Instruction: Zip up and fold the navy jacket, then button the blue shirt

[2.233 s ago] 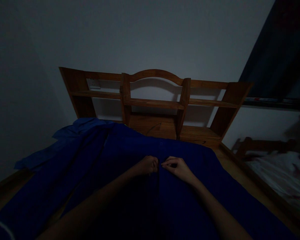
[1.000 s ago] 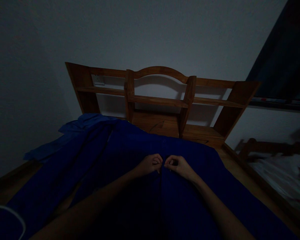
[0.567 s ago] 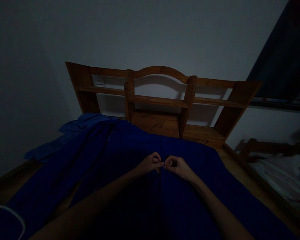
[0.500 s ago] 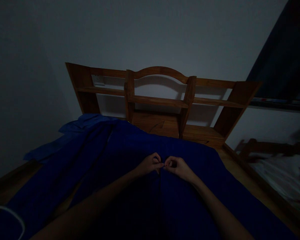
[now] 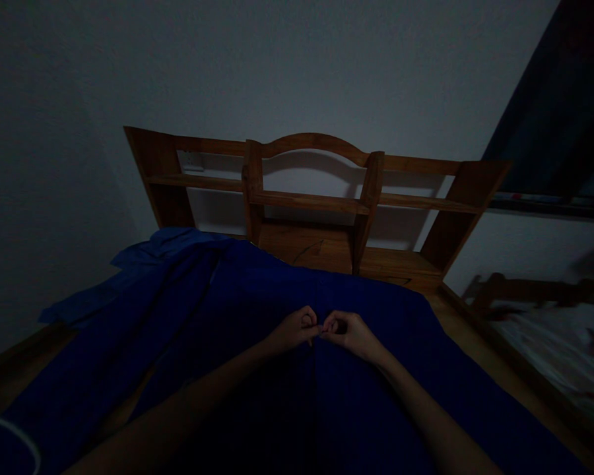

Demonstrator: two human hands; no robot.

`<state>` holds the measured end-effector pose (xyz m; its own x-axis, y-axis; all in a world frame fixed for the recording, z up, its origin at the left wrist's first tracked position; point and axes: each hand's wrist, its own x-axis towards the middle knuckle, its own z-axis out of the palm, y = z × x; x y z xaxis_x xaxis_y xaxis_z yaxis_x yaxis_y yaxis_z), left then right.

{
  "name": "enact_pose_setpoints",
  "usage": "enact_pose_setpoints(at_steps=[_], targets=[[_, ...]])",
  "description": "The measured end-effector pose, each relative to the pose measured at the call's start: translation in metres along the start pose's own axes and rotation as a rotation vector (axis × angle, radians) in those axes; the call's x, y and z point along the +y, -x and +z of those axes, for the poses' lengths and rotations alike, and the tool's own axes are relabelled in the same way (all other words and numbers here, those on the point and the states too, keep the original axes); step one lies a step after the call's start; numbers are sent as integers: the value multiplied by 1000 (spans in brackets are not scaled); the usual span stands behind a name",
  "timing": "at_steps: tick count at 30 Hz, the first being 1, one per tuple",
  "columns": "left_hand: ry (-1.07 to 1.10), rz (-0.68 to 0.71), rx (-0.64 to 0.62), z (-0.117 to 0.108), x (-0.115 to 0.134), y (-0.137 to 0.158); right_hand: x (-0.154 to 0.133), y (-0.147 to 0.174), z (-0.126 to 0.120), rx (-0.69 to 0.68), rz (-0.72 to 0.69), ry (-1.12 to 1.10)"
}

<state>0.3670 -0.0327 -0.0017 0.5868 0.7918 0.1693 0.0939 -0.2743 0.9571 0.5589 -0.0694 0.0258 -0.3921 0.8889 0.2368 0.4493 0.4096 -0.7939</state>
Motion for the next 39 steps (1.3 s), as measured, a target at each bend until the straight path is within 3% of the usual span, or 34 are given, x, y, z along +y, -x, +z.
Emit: enact_pose_setpoints(at_steps=[12, 22, 39], targets=[[42, -53, 12, 0, 11, 2, -5, 1, -2, 12, -20, 48], [85, -64, 22, -2, 1, -2, -3, 2, -2, 12, -25, 55], [32, -111, 32, -1, 6, -2, -4, 1, -2, 9, -26, 54]])
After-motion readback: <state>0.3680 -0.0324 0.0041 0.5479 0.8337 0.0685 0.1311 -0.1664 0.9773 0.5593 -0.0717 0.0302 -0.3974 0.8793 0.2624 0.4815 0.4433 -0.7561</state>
